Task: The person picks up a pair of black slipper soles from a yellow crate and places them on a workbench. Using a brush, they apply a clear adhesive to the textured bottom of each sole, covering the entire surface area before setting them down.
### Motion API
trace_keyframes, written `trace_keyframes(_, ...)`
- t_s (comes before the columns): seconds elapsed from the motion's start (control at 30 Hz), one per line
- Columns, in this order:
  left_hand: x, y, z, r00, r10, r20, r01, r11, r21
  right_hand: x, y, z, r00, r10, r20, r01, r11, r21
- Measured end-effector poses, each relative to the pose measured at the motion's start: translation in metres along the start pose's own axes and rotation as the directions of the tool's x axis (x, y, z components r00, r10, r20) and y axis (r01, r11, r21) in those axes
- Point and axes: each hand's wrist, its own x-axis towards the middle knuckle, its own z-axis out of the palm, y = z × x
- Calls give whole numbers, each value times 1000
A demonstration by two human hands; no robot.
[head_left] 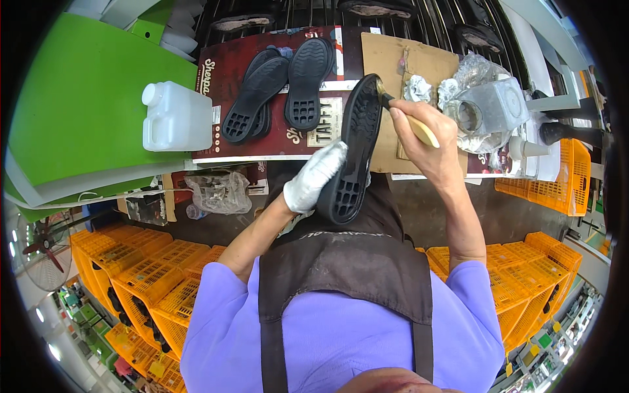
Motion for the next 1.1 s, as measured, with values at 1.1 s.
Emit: trace_keyframes(1.1, -13, -25, -27, 995, -70, -68, 41, 931, -364, 33, 0, 1, 954, -187, 234, 197, 980, -20)
